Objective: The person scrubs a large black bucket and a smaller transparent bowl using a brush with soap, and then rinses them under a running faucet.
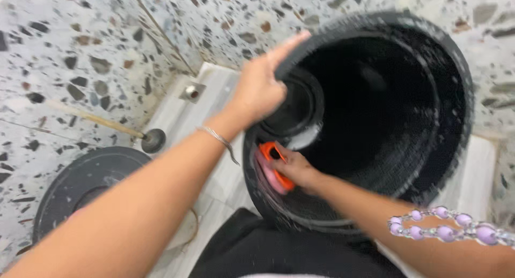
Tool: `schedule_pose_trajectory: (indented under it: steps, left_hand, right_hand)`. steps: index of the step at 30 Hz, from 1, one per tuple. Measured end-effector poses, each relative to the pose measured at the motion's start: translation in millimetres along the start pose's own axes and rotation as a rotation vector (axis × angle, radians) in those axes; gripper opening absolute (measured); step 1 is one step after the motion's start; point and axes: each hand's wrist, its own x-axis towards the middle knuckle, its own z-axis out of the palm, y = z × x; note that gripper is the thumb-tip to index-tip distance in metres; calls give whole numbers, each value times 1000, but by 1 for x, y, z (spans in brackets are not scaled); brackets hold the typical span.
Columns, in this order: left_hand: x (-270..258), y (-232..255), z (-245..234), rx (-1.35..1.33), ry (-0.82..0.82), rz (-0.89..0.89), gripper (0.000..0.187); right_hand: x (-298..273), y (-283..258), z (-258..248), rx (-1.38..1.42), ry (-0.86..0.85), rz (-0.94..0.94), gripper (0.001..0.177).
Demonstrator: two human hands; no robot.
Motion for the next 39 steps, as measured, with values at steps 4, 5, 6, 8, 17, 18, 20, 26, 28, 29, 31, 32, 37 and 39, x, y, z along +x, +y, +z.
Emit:
schedule_pose_trajectory:
  steps: [4,5,6,8,17,18,20,26,28,29,31,32,37,39]
  left_hand:
    - [-4,-4,-25,0,-77,-4,94]
    - [-4,1,-26,-2,-94,-122,91]
    - [-5,7,-23,-4,-112,-240,87]
    - [-16,21,-17,46,-52,-302,78]
    - [-94,28,2,90,257,-490,46]
    - [-89,23,3,61,252,-462,46]
    - [-88,20,9,24,229,-384,44]
    - [-101,31,22,-38,175,-539,42]
    - [-108,39,20,-79,117,-716,46]
    - [-110,43,28,-127,178,-635,45]
    - [-108,42,39,-215,259,-447,43]
    - [-109,38,37,-164,278,-462,42]
    - [-112,29,30,-120,282,-409,56]
    - [-117,28,24,-109,227,-541,65]
  right_hand:
    - [-57,-9,-114,-1127,151,433,70]
    - [-58,-16,-141,-1759,56,175,65]
    - [-55,-13,-142,-1722,145,172,72]
    - [-48,-19,-144,-1667,328,155,86]
    - [-4,3,25,36,95,84,91]
    - [-12,11,3,-163,0,-36,90]
    - [-31,19,-72,-943,-170,249,83]
    - [-29,-4,-180,-1538,232,305,90]
    - [-19,6,-117,-1202,173,373,90]
    - [-18,12,-75,-1072,116,395,91]
    - [-11,8,-15,-550,226,-100,73]
    - [8,-5,8,-93,259,-97,71]
    - [-14,1,9,-54,212,-237,77]
    - [-55,24,-55,-653,42,164,90]
